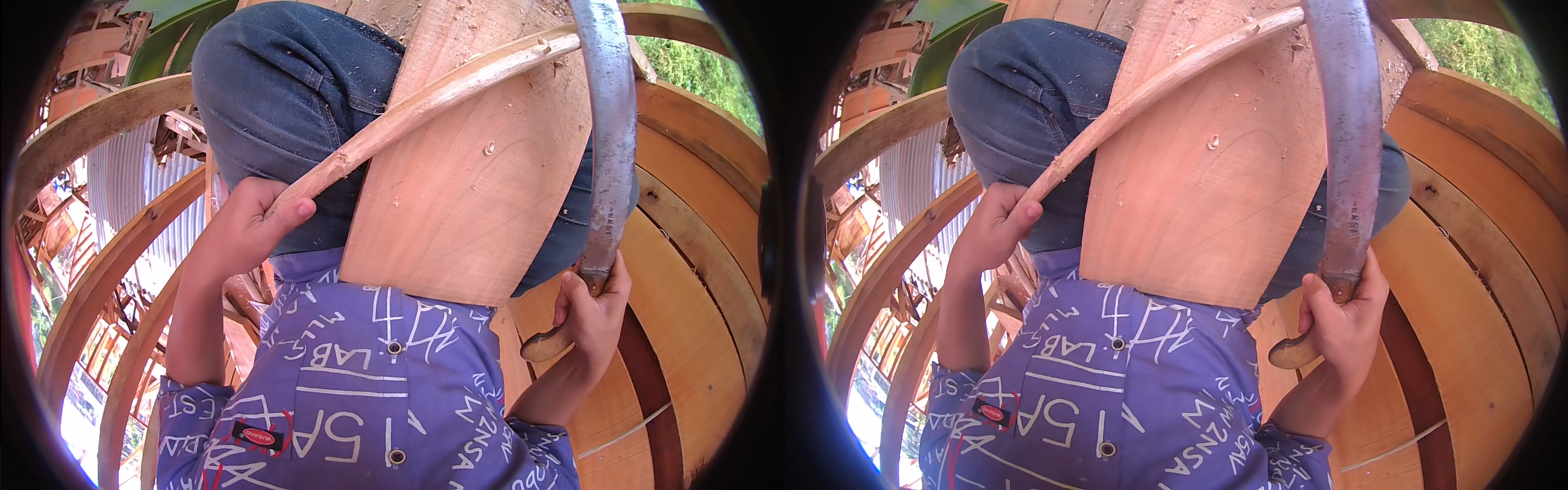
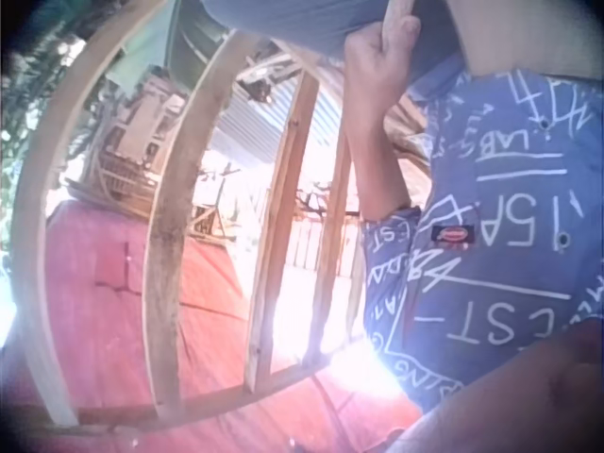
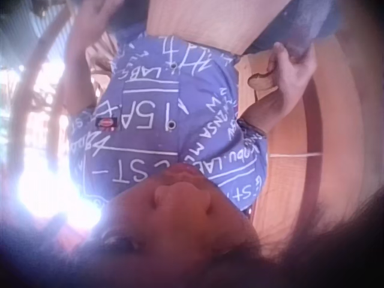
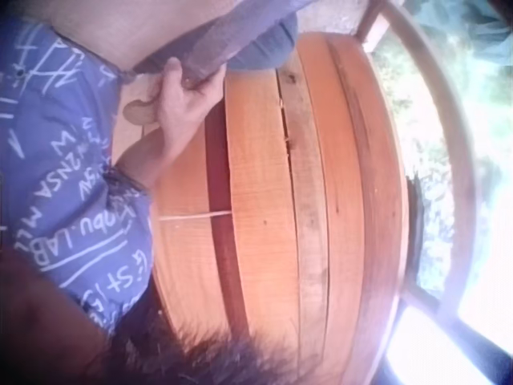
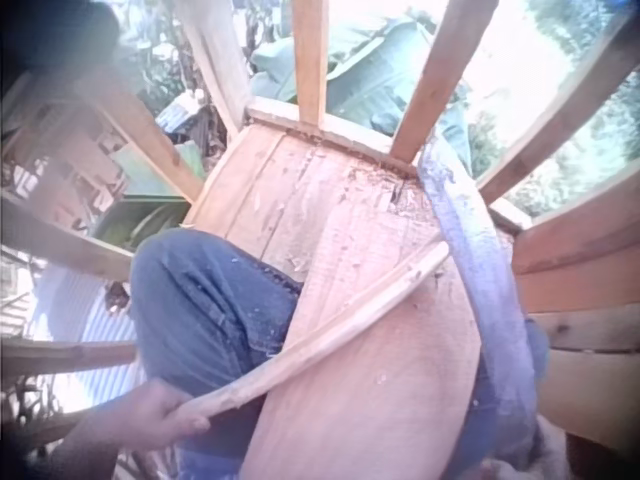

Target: The person sits cross-legged on a wooden floor and uses a curved blade to shave and shape a piece of wood held between their legs. They repeatedly draw the blade along the wood's surface to remove thin shavings.

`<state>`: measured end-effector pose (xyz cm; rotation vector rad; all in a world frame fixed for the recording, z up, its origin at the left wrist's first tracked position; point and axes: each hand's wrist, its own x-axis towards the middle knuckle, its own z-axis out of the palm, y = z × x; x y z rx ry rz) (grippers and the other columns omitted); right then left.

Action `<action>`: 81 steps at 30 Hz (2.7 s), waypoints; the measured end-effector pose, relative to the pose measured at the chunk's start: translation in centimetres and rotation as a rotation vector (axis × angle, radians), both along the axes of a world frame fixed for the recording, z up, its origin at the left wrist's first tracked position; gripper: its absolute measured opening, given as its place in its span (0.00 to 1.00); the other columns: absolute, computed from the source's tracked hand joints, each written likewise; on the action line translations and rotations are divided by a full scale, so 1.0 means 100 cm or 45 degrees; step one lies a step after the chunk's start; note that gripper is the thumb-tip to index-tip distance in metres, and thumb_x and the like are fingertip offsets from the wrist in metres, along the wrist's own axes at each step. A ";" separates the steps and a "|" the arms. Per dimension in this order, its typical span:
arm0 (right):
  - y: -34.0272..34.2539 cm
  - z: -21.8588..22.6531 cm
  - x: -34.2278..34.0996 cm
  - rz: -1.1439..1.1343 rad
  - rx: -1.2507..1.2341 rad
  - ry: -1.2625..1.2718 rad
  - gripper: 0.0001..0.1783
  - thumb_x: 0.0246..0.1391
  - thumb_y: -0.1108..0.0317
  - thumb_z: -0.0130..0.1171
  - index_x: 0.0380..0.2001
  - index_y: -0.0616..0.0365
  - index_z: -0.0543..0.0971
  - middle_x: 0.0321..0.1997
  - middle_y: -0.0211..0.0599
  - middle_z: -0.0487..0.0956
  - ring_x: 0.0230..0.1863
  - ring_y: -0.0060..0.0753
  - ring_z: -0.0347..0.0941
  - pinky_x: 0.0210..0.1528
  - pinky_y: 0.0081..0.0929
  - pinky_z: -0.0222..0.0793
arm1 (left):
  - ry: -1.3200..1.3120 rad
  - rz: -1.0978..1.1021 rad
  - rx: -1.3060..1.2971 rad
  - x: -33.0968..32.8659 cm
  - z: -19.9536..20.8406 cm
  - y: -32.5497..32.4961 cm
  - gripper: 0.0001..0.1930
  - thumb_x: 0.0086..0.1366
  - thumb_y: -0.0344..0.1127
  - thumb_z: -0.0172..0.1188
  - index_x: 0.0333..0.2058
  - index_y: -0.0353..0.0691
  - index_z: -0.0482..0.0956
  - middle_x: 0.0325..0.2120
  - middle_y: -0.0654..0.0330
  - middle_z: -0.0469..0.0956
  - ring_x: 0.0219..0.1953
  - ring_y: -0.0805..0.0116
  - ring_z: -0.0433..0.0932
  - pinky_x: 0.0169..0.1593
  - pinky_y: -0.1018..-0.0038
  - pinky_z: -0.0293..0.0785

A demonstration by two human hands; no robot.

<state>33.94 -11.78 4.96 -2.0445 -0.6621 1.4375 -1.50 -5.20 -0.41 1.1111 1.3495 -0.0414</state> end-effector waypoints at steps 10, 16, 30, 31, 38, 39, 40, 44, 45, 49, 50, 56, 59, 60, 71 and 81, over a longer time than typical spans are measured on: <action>0.000 0.007 -0.001 0.075 -0.047 -0.036 0.18 0.43 0.82 0.53 0.42 0.69 0.70 0.18 0.28 0.69 0.11 0.14 0.63 0.13 0.15 0.58 | -0.012 -0.006 -0.010 0.000 0.000 0.001 0.27 0.61 0.54 0.56 0.17 0.34 0.68 0.12 0.69 0.59 0.20 0.81 0.57 0.21 0.74 0.54; -0.005 0.009 0.001 0.221 -0.080 0.022 0.18 0.43 0.81 0.52 0.42 0.69 0.70 0.17 0.28 0.70 0.11 0.14 0.62 0.13 0.14 0.56 | -0.016 -0.003 0.028 -0.002 -0.002 -0.003 0.27 0.61 0.54 0.56 0.16 0.35 0.67 0.12 0.70 0.58 0.19 0.81 0.57 0.21 0.75 0.54; 0.002 0.003 -0.008 0.162 -0.047 -0.036 0.20 0.44 0.82 0.54 0.45 0.70 0.70 0.19 0.26 0.70 0.12 0.12 0.62 0.14 0.15 0.58 | 0.000 0.023 -0.006 -0.001 0.000 -0.003 0.27 0.61 0.54 0.56 0.16 0.35 0.68 0.12 0.69 0.59 0.19 0.81 0.57 0.21 0.75 0.54; 0.002 0.002 -0.012 0.165 -0.051 -0.023 0.20 0.45 0.82 0.53 0.45 0.69 0.70 0.19 0.26 0.70 0.13 0.12 0.62 0.14 0.15 0.58 | 0.004 0.032 -0.023 0.000 -0.001 -0.002 0.27 0.61 0.54 0.56 0.16 0.34 0.68 0.12 0.69 0.59 0.19 0.81 0.57 0.21 0.75 0.54; 0.008 -0.002 -0.016 0.201 -0.015 -0.023 0.18 0.45 0.82 0.53 0.43 0.69 0.72 0.19 0.26 0.70 0.14 0.12 0.64 0.15 0.16 0.59 | 0.015 0.029 0.000 -0.001 -0.002 -0.004 0.27 0.61 0.54 0.57 0.17 0.33 0.68 0.12 0.69 0.60 0.20 0.81 0.58 0.21 0.75 0.54; 0.011 -0.002 -0.017 0.156 -0.009 -0.035 0.18 0.45 0.82 0.53 0.43 0.69 0.72 0.18 0.26 0.70 0.14 0.12 0.63 0.15 0.16 0.59 | 0.003 0.035 -0.001 0.000 -0.003 -0.003 0.27 0.61 0.54 0.57 0.17 0.33 0.68 0.12 0.69 0.60 0.20 0.81 0.58 0.21 0.75 0.54; 0.012 -0.002 -0.019 0.110 -0.004 -0.048 0.17 0.46 0.82 0.53 0.43 0.68 0.72 0.18 0.26 0.70 0.14 0.12 0.63 0.15 0.16 0.59 | -0.010 0.041 -0.002 -0.001 -0.003 -0.003 0.27 0.61 0.53 0.57 0.17 0.33 0.68 0.12 0.69 0.60 0.20 0.81 0.58 0.21 0.75 0.54; 0.004 -0.006 -0.023 0.312 0.021 -0.025 0.18 0.45 0.82 0.53 0.44 0.68 0.71 0.18 0.25 0.69 0.12 0.12 0.62 0.14 0.14 0.57 | 0.013 0.017 -0.029 0.000 -0.001 0.001 0.26 0.61 0.53 0.57 0.17 0.34 0.69 0.12 0.69 0.60 0.20 0.81 0.58 0.21 0.74 0.54; 0.004 -0.004 -0.022 0.300 -0.032 -0.026 0.20 0.45 0.81 0.54 0.45 0.67 0.71 0.19 0.25 0.70 0.13 0.12 0.62 0.14 0.14 0.57 | 0.010 0.010 -0.032 -0.001 0.000 -0.001 0.27 0.61 0.53 0.57 0.17 0.34 0.69 0.12 0.69 0.60 0.20 0.81 0.58 0.21 0.74 0.54; 0.013 -0.003 -0.021 0.117 -0.033 -0.022 0.21 0.44 0.80 0.55 0.45 0.67 0.72 0.20 0.26 0.72 0.15 0.11 0.64 0.16 0.13 0.59 | 0.034 -0.004 0.002 -0.001 -0.001 0.000 0.27 0.61 0.54 0.57 0.17 0.34 0.69 0.12 0.69 0.60 0.19 0.81 0.58 0.21 0.74 0.54; 0.011 -0.004 -0.024 0.146 -0.067 -0.010 0.20 0.43 0.79 0.55 0.44 0.67 0.72 0.20 0.27 0.72 0.16 0.12 0.65 0.17 0.14 0.59 | 0.035 0.002 -0.009 -0.002 -0.001 -0.002 0.27 0.61 0.54 0.57 0.17 0.34 0.69 0.12 0.69 0.59 0.19 0.81 0.58 0.21 0.74 0.54; 0.002 -0.002 -0.021 0.607 -0.036 0.013 0.15 0.42 0.78 0.58 0.37 0.67 0.74 0.20 0.24 0.72 0.20 0.13 0.65 0.24 0.16 0.62 | 0.025 0.011 -0.034 -0.001 -0.001 0.000 0.27 0.60 0.54 0.58 0.16 0.34 0.69 0.11 0.69 0.60 0.19 0.81 0.58 0.21 0.74 0.54; 0.014 0.002 -0.036 0.226 -0.123 -0.002 0.17 0.42 0.78 0.57 0.40 0.67 0.73 0.22 0.24 0.72 0.21 0.12 0.65 0.23 0.15 0.60 | 0.031 0.020 -0.020 -0.001 -0.002 -0.003 0.27 0.60 0.54 0.58 0.16 0.34 0.69 0.11 0.69 0.60 0.19 0.81 0.58 0.21 0.75 0.55; 0.015 0.001 -0.037 0.221 -0.106 -0.014 0.17 0.43 0.78 0.57 0.40 0.67 0.73 0.22 0.24 0.72 0.21 0.12 0.64 0.23 0.14 0.60 | 0.022 0.023 -0.014 0.001 -0.002 0.000 0.27 0.59 0.54 0.59 0.16 0.34 0.69 0.11 0.69 0.60 0.19 0.81 0.58 0.21 0.75 0.54; 0.012 -0.017 -0.044 0.301 0.158 -0.292 0.11 0.44 0.79 0.55 0.35 0.66 0.73 0.18 0.22 0.67 0.21 0.11 0.60 0.23 0.14 0.57 | 0.044 -0.071 -0.083 0.003 0.001 0.007 0.25 0.56 0.51 0.64 0.14 0.38 0.66 0.11 0.72 0.58 0.18 0.83 0.56 0.19 0.77 0.52; 0.043 -0.023 -0.066 0.743 0.667 -0.727 0.13 0.40 0.81 0.59 0.34 0.62 0.75 0.18 0.38 0.69 0.18 0.32 0.68 0.24 0.22 0.64 | -0.085 -0.029 -0.250 -0.012 -0.001 0.010 0.23 0.60 0.51 0.61 0.16 0.39 0.70 0.10 0.73 0.60 0.16 0.83 0.57 0.18 0.78 0.51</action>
